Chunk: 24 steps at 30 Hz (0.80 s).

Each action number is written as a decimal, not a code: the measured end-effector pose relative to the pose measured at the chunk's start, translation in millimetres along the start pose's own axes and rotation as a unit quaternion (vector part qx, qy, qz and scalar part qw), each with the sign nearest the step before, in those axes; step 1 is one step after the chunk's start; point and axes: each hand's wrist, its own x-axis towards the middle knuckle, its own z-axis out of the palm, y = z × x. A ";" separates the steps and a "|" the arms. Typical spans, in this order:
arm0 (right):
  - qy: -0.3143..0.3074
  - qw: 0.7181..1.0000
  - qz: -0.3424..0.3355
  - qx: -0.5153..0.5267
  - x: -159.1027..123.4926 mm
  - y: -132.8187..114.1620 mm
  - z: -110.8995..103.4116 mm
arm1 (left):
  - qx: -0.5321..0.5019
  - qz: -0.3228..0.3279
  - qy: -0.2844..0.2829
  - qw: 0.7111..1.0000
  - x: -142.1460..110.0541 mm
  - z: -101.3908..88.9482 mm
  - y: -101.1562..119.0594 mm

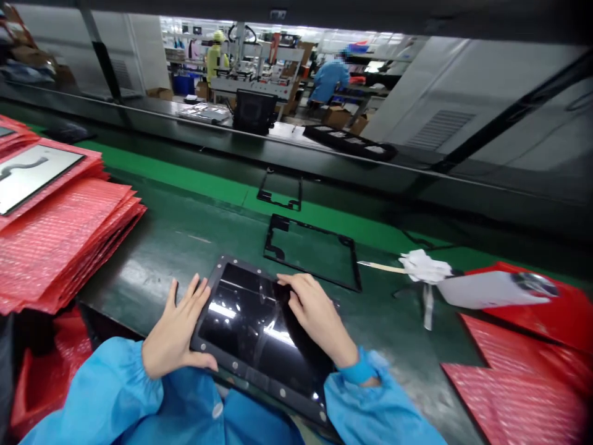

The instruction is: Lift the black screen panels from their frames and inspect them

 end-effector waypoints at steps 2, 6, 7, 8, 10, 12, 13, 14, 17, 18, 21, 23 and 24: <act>0.008 0.996 0.040 0.083 3.8 6.6 2.0 | -0.008 -0.003 0.002 1.000 0.2 -1.4 1.5; -0.030 0.977 0.097 0.189 11.7 14.9 -2.8 | -0.020 -0.004 0.005 1.000 0.0 -3.6 2.7; -0.041 0.971 0.106 0.212 13.2 15.4 -6.1 | -0.022 -0.005 0.003 1.000 -0.2 -4.0 2.6; -0.052 0.964 0.115 0.233 14.4 15.3 -9.9 | -0.026 -0.006 0.000 1.000 -0.3 -4.5 2.5; -0.070 0.952 0.132 0.268 16.1 14.7 -18.1 | -0.042 -0.011 -0.006 0.999 -0.7 -5.2 2.1; -0.087 0.942 0.150 0.289 17.2 14.7 -25.4 | -0.074 -0.013 -0.012 0.997 -1.3 -5.3 2.1; -0.098 0.938 0.161 0.291 17.9 15.2 -28.5 | -0.096 -0.014 -0.013 0.995 -1.7 -5.2 2.3; -0.113 0.935 0.172 0.288 18.7 16.0 -31.3 | -0.122 -0.016 -0.010 0.992 -2.1 -5.1 2.8; -0.175 0.918 0.201 0.294 23.1 18.2 -39.8 | -0.231 -0.028 0.028 0.972 -1.3 -7.2 7.2; -0.183 0.910 0.211 0.307 25.4 18.3 -43.4 | -0.280 -0.038 0.049 0.958 0.5 -9.2 9.8; -0.143 0.892 0.238 0.357 33.8 14.2 -57.0 | -0.511 -0.080 0.095 0.851 14.4 -19.4 22.8; -0.080 0.891 0.252 0.370 40.2 7.6 -64.6 | -0.695 -0.097 0.121 0.702 31.7 -27.0 36.6; -0.047 0.890 0.256 0.374 43.7 3.7 -66.6 | -0.766 -0.099 0.134 0.621 42.3 -30.1 44.8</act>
